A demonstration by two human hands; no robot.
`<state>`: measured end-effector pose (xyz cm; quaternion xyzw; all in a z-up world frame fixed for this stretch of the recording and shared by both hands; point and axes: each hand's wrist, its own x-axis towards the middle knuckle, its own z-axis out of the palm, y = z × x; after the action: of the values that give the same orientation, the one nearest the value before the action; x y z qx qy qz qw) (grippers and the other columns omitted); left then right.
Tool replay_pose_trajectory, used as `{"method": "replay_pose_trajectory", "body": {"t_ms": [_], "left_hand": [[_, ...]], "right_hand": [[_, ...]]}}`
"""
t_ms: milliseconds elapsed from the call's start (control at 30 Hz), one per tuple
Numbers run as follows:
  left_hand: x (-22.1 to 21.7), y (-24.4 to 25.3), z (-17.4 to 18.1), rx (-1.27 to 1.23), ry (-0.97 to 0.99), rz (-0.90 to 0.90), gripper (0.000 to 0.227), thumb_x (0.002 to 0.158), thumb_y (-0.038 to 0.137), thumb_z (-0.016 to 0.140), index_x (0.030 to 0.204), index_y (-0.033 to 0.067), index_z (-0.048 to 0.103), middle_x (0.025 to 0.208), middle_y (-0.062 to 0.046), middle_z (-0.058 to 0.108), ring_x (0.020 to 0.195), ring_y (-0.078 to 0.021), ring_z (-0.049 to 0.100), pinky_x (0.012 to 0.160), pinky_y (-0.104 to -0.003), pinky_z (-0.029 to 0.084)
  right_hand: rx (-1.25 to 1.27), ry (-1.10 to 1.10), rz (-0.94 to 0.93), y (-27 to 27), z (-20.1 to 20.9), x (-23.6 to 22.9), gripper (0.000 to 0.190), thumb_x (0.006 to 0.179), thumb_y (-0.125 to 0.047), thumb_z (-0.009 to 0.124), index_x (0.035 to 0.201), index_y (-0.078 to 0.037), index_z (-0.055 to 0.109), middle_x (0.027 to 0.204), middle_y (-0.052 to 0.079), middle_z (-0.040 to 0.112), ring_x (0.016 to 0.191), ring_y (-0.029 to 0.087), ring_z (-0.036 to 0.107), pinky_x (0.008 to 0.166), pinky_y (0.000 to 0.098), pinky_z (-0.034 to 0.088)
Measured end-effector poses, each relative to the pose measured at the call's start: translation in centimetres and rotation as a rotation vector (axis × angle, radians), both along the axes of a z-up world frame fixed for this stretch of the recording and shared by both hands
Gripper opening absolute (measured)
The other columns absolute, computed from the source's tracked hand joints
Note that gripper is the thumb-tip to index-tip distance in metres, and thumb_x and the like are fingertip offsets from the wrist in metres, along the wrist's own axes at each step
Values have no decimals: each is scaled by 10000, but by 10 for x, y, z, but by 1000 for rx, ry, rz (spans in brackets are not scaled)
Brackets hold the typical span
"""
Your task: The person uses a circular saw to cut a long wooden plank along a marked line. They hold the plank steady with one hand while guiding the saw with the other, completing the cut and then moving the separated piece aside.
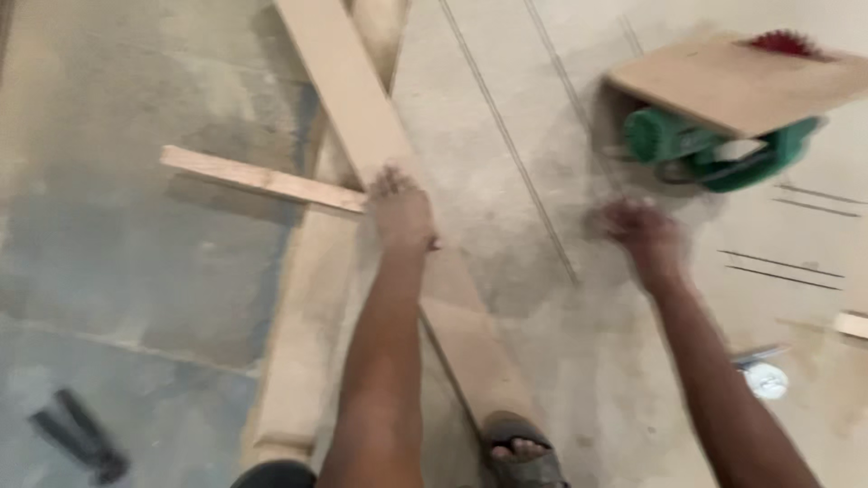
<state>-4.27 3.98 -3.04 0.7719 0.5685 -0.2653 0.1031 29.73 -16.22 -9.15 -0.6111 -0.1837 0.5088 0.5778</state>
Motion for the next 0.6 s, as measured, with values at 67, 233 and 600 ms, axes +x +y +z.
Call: {"method": "replay_pose_trajectory", "body": {"t_ms": [67,233,600], "left_hand": [[-4,-2,12,-2,21,-37,1256,650,445,935,1564,-49,230,1683,-239,104,1556,-360,122,1242,-500,101],[3,0,31,-53,-15,-62,1328,625,490,942,1566,-89,205,1656,-288,106,1552,-385,108,1248,-495,110],[5,1,23,22,-62,-67,1306,577,358,975,1527,-160,244,1643,-331,144,1538,-428,161,1253,-484,137]], "right_hand": [[229,563,-316,-11,-8,35,625,1141,-473,336,1374,65,554,1356,212,601,1413,382,615,1213,560,429],[31,694,-296,-5,-18,103,1063,926,-785,381,1526,91,432,1565,204,459,1449,334,448,1154,423,456],[249,815,-634,48,-18,119,739,910,-547,503,1381,22,531,1275,161,564,1168,298,556,971,410,524]]}}
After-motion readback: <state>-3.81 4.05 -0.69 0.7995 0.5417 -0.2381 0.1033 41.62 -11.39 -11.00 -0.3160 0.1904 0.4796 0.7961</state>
